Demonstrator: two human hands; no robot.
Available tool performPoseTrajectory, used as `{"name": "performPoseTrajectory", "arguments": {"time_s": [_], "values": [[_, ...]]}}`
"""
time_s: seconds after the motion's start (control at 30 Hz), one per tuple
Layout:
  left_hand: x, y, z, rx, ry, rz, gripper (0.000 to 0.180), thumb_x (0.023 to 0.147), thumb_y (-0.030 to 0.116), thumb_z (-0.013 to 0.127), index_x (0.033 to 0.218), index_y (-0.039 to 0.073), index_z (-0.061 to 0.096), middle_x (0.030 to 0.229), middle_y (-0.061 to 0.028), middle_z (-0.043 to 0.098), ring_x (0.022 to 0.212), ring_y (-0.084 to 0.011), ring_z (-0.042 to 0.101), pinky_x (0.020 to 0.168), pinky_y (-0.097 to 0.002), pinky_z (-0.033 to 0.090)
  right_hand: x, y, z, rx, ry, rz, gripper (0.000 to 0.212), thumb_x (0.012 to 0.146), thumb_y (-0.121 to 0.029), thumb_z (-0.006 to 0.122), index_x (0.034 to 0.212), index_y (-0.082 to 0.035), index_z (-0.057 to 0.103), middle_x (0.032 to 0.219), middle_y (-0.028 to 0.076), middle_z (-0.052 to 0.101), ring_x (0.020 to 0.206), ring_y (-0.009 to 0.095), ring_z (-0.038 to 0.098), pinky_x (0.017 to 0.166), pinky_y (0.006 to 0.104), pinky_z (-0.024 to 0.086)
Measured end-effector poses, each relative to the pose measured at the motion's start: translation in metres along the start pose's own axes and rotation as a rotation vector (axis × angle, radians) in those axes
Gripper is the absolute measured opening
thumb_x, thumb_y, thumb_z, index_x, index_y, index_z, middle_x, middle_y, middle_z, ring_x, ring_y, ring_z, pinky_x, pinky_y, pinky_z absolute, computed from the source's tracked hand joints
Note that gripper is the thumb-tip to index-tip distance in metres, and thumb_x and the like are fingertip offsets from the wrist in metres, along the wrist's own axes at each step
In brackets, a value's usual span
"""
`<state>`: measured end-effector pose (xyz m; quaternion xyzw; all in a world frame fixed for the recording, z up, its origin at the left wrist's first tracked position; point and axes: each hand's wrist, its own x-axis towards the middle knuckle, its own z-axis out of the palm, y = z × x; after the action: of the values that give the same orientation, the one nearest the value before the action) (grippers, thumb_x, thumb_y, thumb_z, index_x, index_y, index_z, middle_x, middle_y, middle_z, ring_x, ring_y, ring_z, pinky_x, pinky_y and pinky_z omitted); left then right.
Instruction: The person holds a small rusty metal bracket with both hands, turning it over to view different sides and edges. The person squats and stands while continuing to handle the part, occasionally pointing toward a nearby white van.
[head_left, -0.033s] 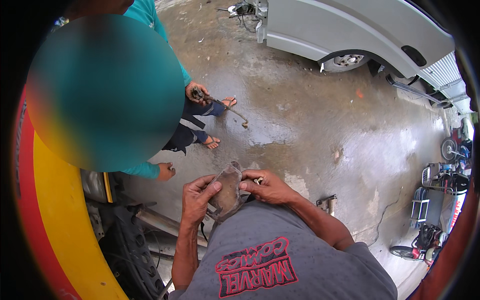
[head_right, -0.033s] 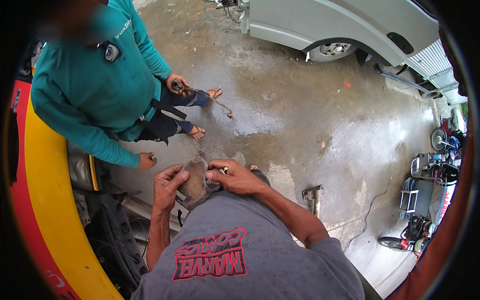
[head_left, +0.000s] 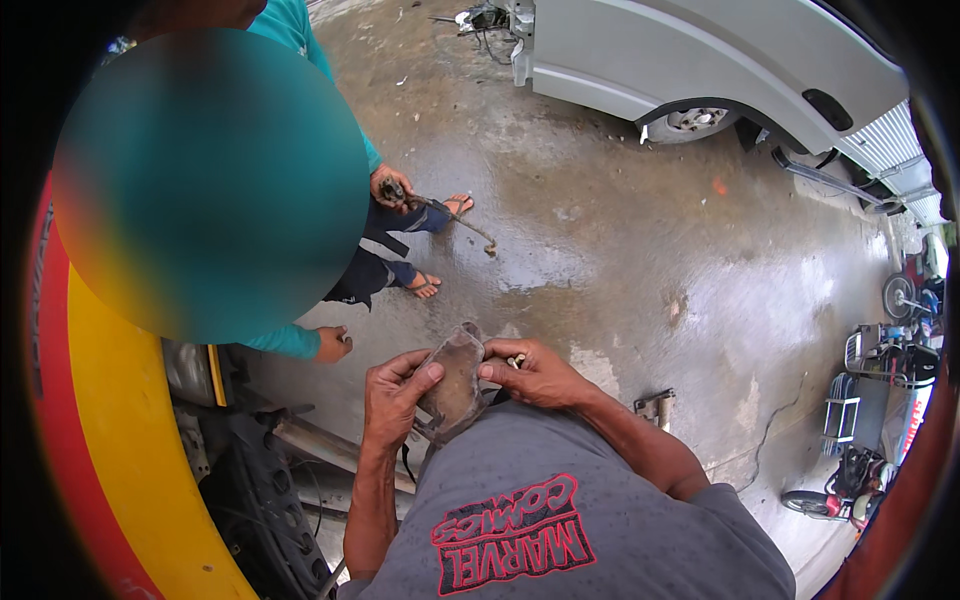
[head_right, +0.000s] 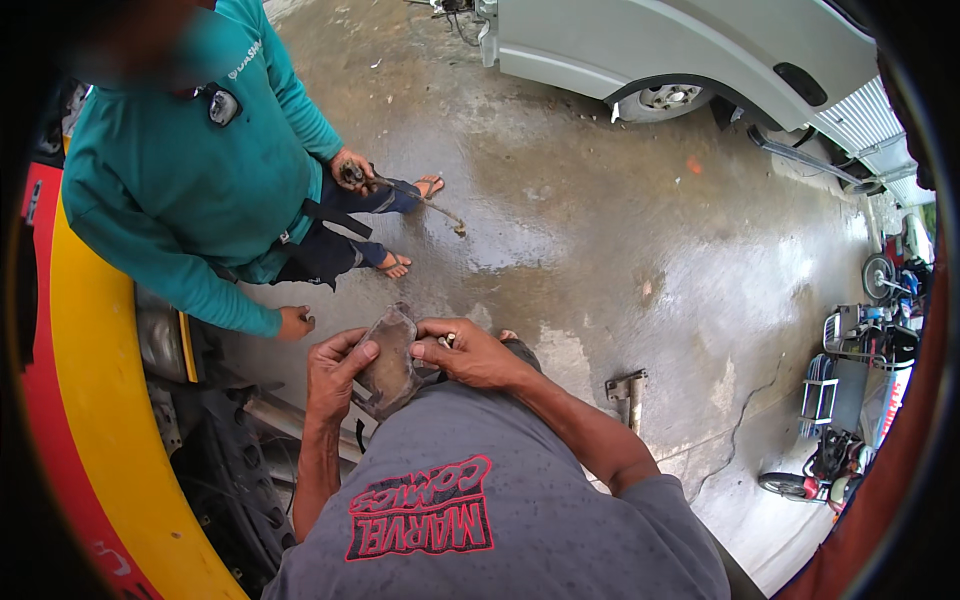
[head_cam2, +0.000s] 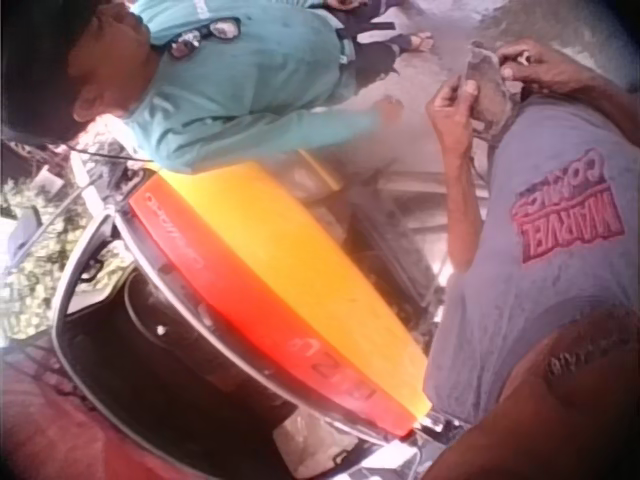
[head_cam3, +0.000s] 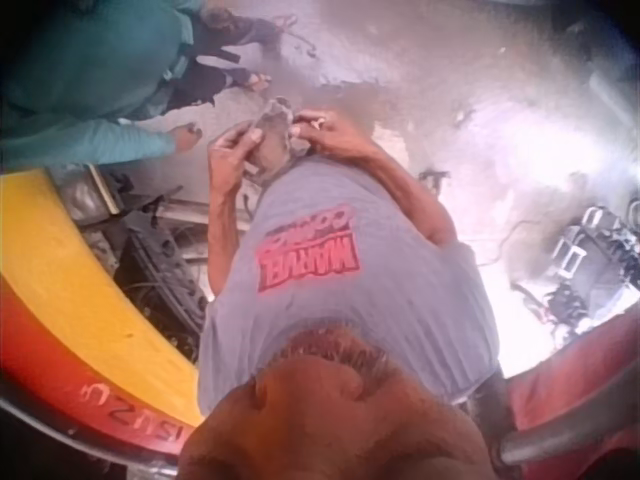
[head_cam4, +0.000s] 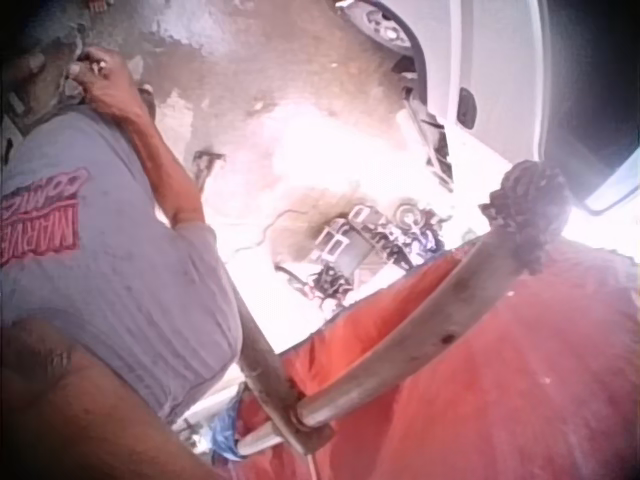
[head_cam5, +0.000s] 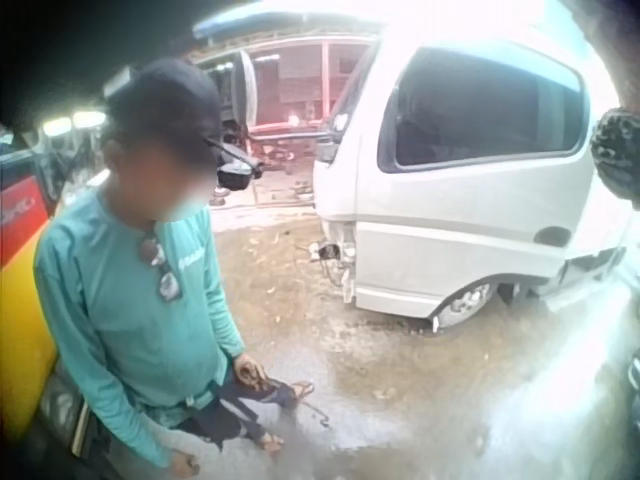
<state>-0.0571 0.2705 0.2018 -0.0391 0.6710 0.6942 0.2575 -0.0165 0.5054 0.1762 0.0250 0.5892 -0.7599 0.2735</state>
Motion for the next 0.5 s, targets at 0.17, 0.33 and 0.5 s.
{"name": "performPoseTrajectory", "arguments": {"time_s": [0.17, 0.33, 0.5], "values": [[0.007, 0.01, 0.008, 0.112, 0.039, 0.024, 0.033, 0.09, 0.017, 0.079, 0.113, -0.006, 0.073, 0.093, -0.0054, 0.074, 0.08, -0.0087, 0.065, 0.075, -0.0247, 0.054, 0.012, 0.012, -0.005, -0.009, 0.046, -0.094, 0.025, 0.103, -0.028, 0.063, 0.097, -0.004, 0.063, 0.072, -0.008, 0.043, 0.067, 0.004, 0.037, 0.059, 0.0252, 0.03], [0.012, 0.007, 0.01, 0.159, 0.04, 0.028, 0.033, 0.09, 0.017, 0.079, 0.113, -0.006, 0.074, 0.092, -0.0052, 0.074, 0.08, -0.0088, 0.065, 0.074, -0.0247, 0.053, 0.012, 0.017, -0.008, -0.005, 0.039, -0.103, 0.023, 0.104, -0.026, 0.062, 0.098, -0.004, 0.062, 0.073, -0.009, 0.043, 0.068, 0.003, 0.036, 0.059, 0.0254, 0.03], [0.013, 0.01, 0.015, 0.189, 0.033, -0.025, 0.033, 0.09, 0.017, 0.079, 0.113, -0.006, 0.074, 0.091, -0.005, 0.074, 0.079, -0.0087, 0.064, 0.073, -0.0246, 0.053, 0.011, 0.025, -0.01, 0.039, 0.026, -0.098, 0.022, 0.104, -0.024, 0.06, 0.1, -0.003, 0.062, 0.074, -0.009, 0.043, 0.07, 0.003, 0.036, 0.061, 0.0253, 0.032]]}}
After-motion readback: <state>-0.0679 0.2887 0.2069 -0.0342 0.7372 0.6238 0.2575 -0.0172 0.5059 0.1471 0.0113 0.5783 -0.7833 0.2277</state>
